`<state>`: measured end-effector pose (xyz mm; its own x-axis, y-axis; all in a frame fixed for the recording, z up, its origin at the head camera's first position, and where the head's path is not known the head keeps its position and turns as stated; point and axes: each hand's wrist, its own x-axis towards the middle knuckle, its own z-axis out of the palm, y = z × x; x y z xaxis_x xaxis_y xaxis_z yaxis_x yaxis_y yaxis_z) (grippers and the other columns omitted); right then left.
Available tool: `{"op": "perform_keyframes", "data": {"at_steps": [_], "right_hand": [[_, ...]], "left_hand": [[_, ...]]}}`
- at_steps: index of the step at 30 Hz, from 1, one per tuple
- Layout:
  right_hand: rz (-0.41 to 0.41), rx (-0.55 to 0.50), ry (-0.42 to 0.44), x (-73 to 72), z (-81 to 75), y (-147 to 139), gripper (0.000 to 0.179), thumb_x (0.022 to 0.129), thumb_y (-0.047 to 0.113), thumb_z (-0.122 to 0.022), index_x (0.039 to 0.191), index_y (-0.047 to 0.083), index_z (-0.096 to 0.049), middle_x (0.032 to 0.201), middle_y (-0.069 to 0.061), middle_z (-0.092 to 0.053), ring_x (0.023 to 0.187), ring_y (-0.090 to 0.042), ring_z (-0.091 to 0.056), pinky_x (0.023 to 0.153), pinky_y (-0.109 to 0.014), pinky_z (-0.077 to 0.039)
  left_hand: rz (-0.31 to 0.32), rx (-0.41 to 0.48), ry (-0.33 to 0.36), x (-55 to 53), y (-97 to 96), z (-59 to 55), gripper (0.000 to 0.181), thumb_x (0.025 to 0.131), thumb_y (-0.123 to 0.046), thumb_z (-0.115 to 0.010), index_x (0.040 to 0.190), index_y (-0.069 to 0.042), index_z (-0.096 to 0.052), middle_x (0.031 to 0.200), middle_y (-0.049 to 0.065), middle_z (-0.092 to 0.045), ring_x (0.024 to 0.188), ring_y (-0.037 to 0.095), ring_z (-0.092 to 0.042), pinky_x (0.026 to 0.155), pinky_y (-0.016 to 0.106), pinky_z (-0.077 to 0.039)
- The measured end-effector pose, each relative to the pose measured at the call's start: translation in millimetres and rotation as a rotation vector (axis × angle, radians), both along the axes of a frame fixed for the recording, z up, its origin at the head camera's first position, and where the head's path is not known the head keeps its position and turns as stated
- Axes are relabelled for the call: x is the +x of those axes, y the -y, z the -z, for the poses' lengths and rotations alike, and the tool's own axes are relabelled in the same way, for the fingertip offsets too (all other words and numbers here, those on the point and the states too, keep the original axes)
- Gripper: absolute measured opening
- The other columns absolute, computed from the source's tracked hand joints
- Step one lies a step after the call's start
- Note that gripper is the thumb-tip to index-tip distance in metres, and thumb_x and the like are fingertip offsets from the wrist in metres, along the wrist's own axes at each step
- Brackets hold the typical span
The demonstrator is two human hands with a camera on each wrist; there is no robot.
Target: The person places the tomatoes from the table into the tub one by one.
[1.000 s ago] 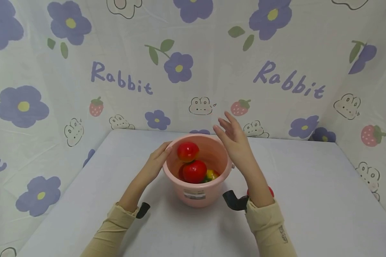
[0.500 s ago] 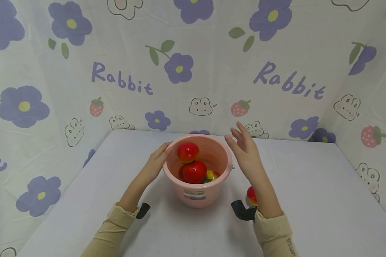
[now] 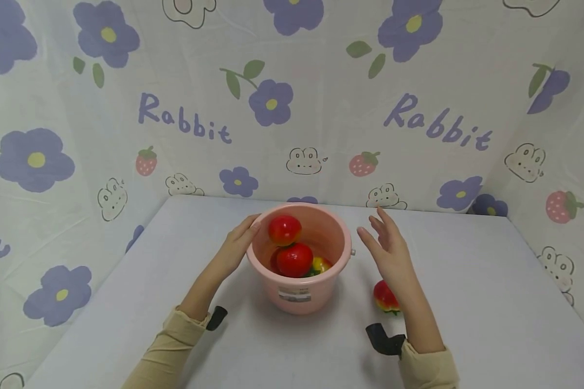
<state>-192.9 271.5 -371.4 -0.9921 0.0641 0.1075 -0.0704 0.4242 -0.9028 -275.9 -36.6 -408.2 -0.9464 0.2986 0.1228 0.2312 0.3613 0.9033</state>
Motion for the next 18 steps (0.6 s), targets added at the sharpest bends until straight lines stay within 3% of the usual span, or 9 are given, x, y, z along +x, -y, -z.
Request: {"op": "perform_keyframes", "data": {"at_steps": [18], "right_hand": [[0.048,0.082,0.213,19.0,44.2,-28.8,0.09,0.096,0.052,-0.051,0.158,0.015,0.004,0.162,-0.022,-0.016,0.147,-0.047,-0.016,0.111,-0.067,-0.025]], "left_hand": [[0.005,0.008,0.019,0.6,-0.3,-0.4,0.044,0.104,-0.041,-0.036,0.141,-0.021,-0.047,0.146,0.005,-0.052,0.135,0.029,-0.049,0.106,0.055,-0.043]]}}
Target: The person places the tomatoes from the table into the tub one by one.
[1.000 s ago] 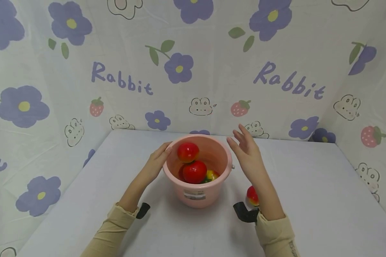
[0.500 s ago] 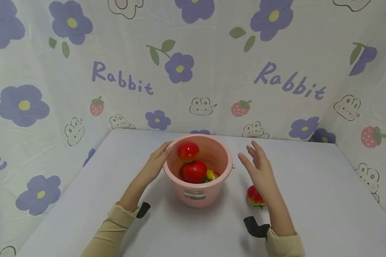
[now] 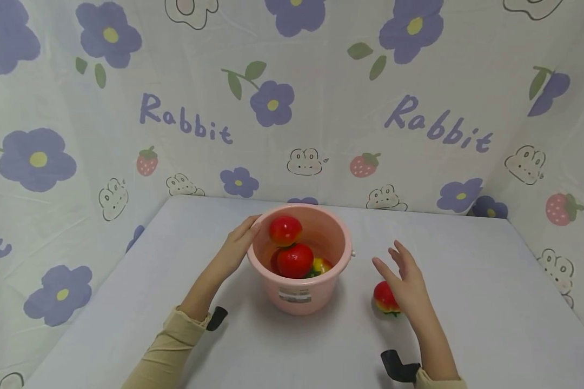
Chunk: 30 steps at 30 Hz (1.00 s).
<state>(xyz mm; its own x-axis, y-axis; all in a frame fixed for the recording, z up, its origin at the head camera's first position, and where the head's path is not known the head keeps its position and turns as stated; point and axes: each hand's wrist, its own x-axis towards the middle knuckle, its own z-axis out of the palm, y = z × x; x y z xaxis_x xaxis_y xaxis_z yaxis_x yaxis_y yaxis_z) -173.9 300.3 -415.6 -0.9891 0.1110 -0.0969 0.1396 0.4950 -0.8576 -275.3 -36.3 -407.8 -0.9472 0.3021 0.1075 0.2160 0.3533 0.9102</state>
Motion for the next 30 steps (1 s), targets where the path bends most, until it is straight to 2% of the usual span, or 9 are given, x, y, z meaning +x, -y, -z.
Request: {"op": "perform_keyframes", "data": {"at_steps": [6,12,17,22,30], "right_hand": [[0.02,0.02,0.048,1.9,10.3,-6.6,0.093,0.095,0.054,-0.052,0.157,0.013,0.005,0.162,-0.022,-0.014,0.149,-0.046,-0.01,0.109,-0.073,-0.02],[0.071,0.032,0.038,5.9,15.5,-12.2,0.093,0.095,0.051,-0.054,0.157,0.011,0.003,0.162,-0.022,-0.014,0.149,-0.045,-0.008,0.11,-0.073,-0.018],[0.074,0.043,0.044,9.1,21.0,-17.7,0.093,0.095,0.049,-0.055,0.157,0.009,0.003,0.161,-0.024,-0.014,0.149,-0.047,-0.01,0.11,-0.071,-0.021],[0.05,0.058,0.106,8.6,25.3,-20.9,0.096,0.094,0.05,-0.057,0.157,0.009,0.004,0.161,-0.025,-0.014,0.148,-0.048,-0.011,0.11,-0.069,-0.023],[0.012,0.135,0.196,5.2,35.6,-23.0,0.098,0.091,0.044,-0.064,0.156,0.006,-0.002,0.158,-0.028,-0.018,0.142,-0.051,-0.019,0.108,-0.064,-0.035]], "left_hand": [[0.001,0.001,-0.012,1.7,-0.2,0.7,0.044,0.104,-0.04,-0.037,0.141,-0.021,-0.047,0.145,0.006,-0.053,0.134,0.03,-0.05,0.106,0.055,-0.044],[-0.001,-0.002,-0.009,2.5,-0.3,1.1,0.044,0.104,-0.041,-0.036,0.142,-0.021,-0.047,0.146,0.005,-0.052,0.135,0.029,-0.049,0.106,0.055,-0.044],[-0.006,-0.014,-0.023,2.6,-0.6,0.8,0.044,0.104,-0.041,-0.036,0.141,-0.02,-0.047,0.146,0.006,-0.052,0.134,0.03,-0.05,0.107,0.055,-0.043],[-0.009,-0.011,-0.027,2.7,0.2,-0.7,0.043,0.104,-0.041,-0.036,0.141,-0.021,-0.048,0.145,0.006,-0.053,0.132,0.03,-0.051,0.106,0.055,-0.043],[-0.004,-0.002,-0.032,2.3,0.0,1.0,0.044,0.104,-0.041,-0.037,0.14,-0.02,-0.049,0.144,0.007,-0.054,0.131,0.032,-0.052,0.106,0.056,-0.043]]}}
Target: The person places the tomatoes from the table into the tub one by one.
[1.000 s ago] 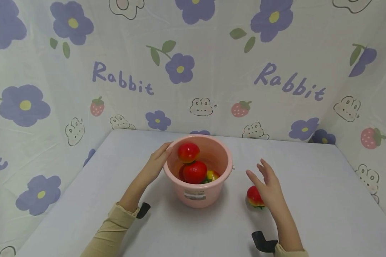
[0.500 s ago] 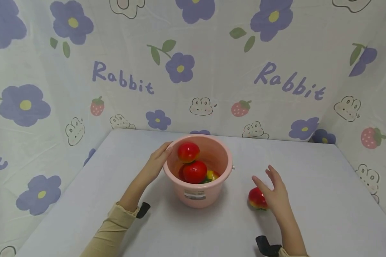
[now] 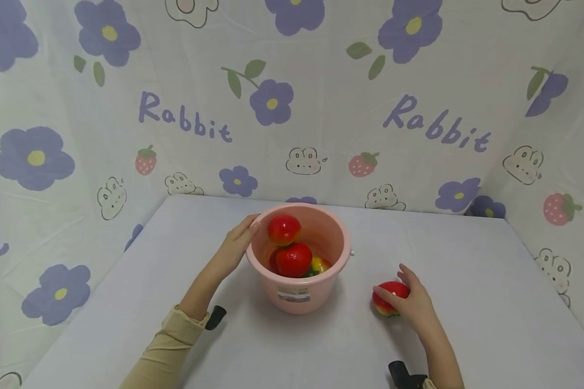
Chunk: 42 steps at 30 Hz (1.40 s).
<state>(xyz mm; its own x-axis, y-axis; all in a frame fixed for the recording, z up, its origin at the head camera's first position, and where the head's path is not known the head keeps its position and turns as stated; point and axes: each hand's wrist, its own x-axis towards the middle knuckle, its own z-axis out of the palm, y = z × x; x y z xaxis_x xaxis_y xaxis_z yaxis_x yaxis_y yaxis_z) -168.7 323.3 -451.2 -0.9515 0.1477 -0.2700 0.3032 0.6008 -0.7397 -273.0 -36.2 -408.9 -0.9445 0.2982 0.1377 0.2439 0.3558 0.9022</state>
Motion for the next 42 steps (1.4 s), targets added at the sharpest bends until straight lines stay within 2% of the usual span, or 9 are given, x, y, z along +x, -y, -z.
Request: {"op": "perform_keyframes", "data": {"at_steps": [9,18,25,31,35,42], "right_hand": [[0.001,0.026,-0.033,1.1,1.8,-0.2,0.092,0.091,0.042,-0.064,0.156,0.005,-0.011,0.156,-0.029,-0.024,0.14,-0.051,-0.024,0.105,-0.063,-0.039],[0.026,-0.003,-0.092,0.6,-14.1,-4.0,0.09,0.095,0.045,-0.059,0.157,0.007,-0.006,0.158,-0.027,-0.022,0.14,-0.05,-0.024,0.103,-0.061,-0.041],[0.055,-0.016,-0.196,-2.5,-34.8,-6.0,0.089,0.095,0.045,-0.058,0.157,0.008,-0.007,0.157,-0.027,-0.025,0.137,-0.051,-0.027,0.101,-0.062,-0.043],[0.079,-0.024,-0.288,-10.4,-61.3,0.1,0.085,0.095,0.043,-0.058,0.157,0.01,-0.01,0.156,-0.027,-0.027,0.136,-0.053,-0.029,0.098,-0.062,-0.044],[0.077,-0.039,-0.334,-15.3,-79.5,7.9,0.083,0.096,0.042,-0.059,0.157,0.013,-0.011,0.156,-0.026,-0.028,0.137,-0.052,-0.029,0.097,-0.062,-0.044],[0.042,-0.093,-0.384,-24.0,-108.6,26.5,0.085,0.094,0.043,-0.06,0.158,0.019,-0.01,0.16,-0.017,-0.026,0.141,-0.048,-0.027,0.101,-0.063,-0.042]], "left_hand": [[-0.007,-0.004,0.006,0.8,-1.0,-0.7,0.043,0.104,-0.04,-0.038,0.141,-0.02,-0.048,0.144,0.007,-0.054,0.131,0.031,-0.052,0.106,0.055,-0.043],[0.01,-0.007,0.033,0.9,-2.3,0.1,0.045,0.104,-0.041,-0.036,0.143,-0.02,-0.045,0.147,0.006,-0.051,0.134,0.031,-0.05,0.104,0.055,-0.045],[0.013,0.0,0.031,0.6,-2.3,1.1,0.045,0.104,-0.041,-0.036,0.143,-0.02,-0.046,0.146,0.006,-0.052,0.134,0.031,-0.05,0.104,0.055,-0.045],[0.017,0.005,0.008,0.1,-1.2,0.9,0.045,0.104,-0.041,-0.037,0.142,-0.019,-0.047,0.146,0.008,-0.052,0.134,0.033,-0.05,0.106,0.057,-0.042],[0.014,0.005,0.015,0.8,-0.8,-0.6,0.045,0.104,-0.041,-0.037,0.142,-0.02,-0.047,0.145,0.008,-0.053,0.133,0.032,-0.05,0.106,0.056,-0.043],[0.01,-0.002,0.026,0.5,-0.5,-1.0,0.045,0.104,-0.042,-0.036,0.142,-0.021,-0.046,0.146,0.006,-0.052,0.133,0.031,-0.051,0.104,0.053,-0.046]]}}
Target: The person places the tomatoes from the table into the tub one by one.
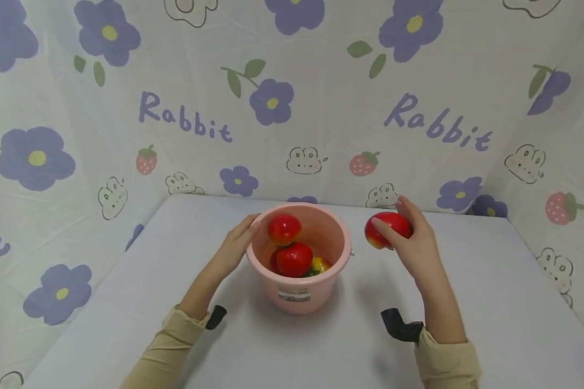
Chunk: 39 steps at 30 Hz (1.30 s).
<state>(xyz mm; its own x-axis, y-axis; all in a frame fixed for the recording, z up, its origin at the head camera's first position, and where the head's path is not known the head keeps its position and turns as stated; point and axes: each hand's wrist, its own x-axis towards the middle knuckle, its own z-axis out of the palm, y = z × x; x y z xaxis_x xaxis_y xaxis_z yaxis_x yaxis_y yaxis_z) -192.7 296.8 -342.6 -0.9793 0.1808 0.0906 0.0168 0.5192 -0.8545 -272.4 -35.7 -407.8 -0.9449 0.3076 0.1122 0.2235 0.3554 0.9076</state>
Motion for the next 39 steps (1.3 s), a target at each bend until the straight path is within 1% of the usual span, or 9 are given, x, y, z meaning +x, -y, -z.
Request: {"op": "perform_keyframes", "data": {"at_steps": [7,13,17,22,28,30,31,35,39], "right_hand": [[-0.053,-0.026,-0.074,-8.7,-21.0,22.8,0.082,0.094,0.039,-0.062,0.158,0.02,-0.013,0.161,-0.012,-0.028,0.143,-0.043,-0.029,0.103,-0.059,-0.041],[-0.088,-0.04,-0.1,-15.3,-34.6,42.3,0.084,0.092,0.038,-0.065,0.157,0.022,-0.014,0.161,-0.008,-0.028,0.144,-0.04,-0.03,0.105,-0.058,-0.041],[-0.09,-0.044,-0.109,-19.1,-40.2,51.8,0.084,0.092,0.038,-0.066,0.157,0.024,-0.016,0.161,-0.006,-0.03,0.144,-0.038,-0.031,0.105,-0.056,-0.042],[-0.099,-0.047,-0.108,-21.4,-43.8,60.5,0.085,0.09,0.039,-0.068,0.157,0.027,-0.017,0.16,-0.003,-0.031,0.143,-0.035,-0.035,0.104,-0.051,-0.045],[-0.11,-0.057,-0.105,-23.2,-45.4,67.9,0.084,0.09,0.038,-0.069,0.156,0.032,-0.017,0.16,-0.005,-0.031,0.142,-0.037,-0.035,0.104,-0.052,-0.045],[-0.112,-0.054,-0.108,-24.3,-45.8,70.1,0.084,0.089,0.037,-0.069,0.156,0.034,-0.017,0.16,-0.005,-0.031,0.143,-0.037,-0.034,0.104,-0.052,-0.044],[-0.113,-0.053,-0.11,-24.8,-45.9,71.2,0.084,0.089,0.036,-0.069,0.156,0.034,-0.018,0.16,-0.004,-0.031,0.143,-0.036,-0.034,0.105,-0.052,-0.044],[-0.136,-0.049,-0.117,-27.6,-46.2,76.0,0.083,0.09,0.032,-0.069,0.156,0.032,-0.019,0.16,-0.003,-0.032,0.145,-0.035,-0.033,0.106,-0.053,-0.043],[-0.165,-0.044,-0.107,-29.2,-44.8,80.9,0.083,0.09,0.031,-0.069,0.156,0.03,-0.02,0.16,-0.002,-0.032,0.145,-0.034,-0.033,0.106,-0.053,-0.043]], "left_hand": [[-0.003,-0.003,-0.009,-0.6,0.5,0.2,0.044,0.104,-0.041,-0.035,0.141,-0.02,-0.046,0.146,0.006,-0.052,0.134,0.031,-0.05,0.105,0.055,-0.044],[-0.006,0.004,-0.014,-0.3,0.8,-0.4,0.043,0.104,-0.04,-0.036,0.141,-0.02,-0.047,0.145,0.006,-0.053,0.133,0.03,-0.05,0.106,0.054,-0.044],[-0.004,0.01,-0.023,-0.5,0.4,-0.8,0.043,0.104,-0.04,-0.036,0.141,-0.02,-0.048,0.144,0.007,-0.054,0.132,0.03,-0.052,0.106,0.054,-0.044],[-0.003,0.007,-0.022,-1.1,-0.1,0.2,0.045,0.104,-0.041,-0.036,0.141,-0.019,-0.047,0.145,0.008,-0.053,0.133,0.031,-0.05,0.106,0.055,-0.044],[-0.006,-0.003,-0.042,-1.1,-0.8,2.0,0.046,0.104,-0.041,-0.036,0.142,-0.017,-0.046,0.145,0.01,-0.053,0.132,0.033,-0.051,0.104,0.056,-0.045],[-0.006,-0.001,-0.038,-1.0,-1.0,1.5,0.045,0.104,-0.04,-0.036,0.141,-0.017,-0.047,0.145,0.01,-0.053,0.132,0.033,-0.051,0.105,0.056,-0.045],[-0.006,0.006,-0.024,-0.6,-0.9,1.0,0.045,0.104,-0.041,-0.036,0.141,-0.019,-0.047,0.145,0.008,-0.053,0.133,0.032,-0.05,0.105,0.055,-0.044],[-0.011,0.003,-0.016,0.0,-0.9,0.0,0.044,0.104,-0.04,-0.036,0.141,-0.02,-0.047,0.145,0.008,-0.053,0.133,0.031,-0.05,0.106,0.055,-0.043],[-0.014,-0.003,-0.015,-0.1,-1.0,0.5,0.044,0.104,-0.04,-0.037,0.141,-0.02,-0.047,0.145,0.008,-0.053,0.133,0.032,-0.05,0.106,0.056,-0.043]]}}
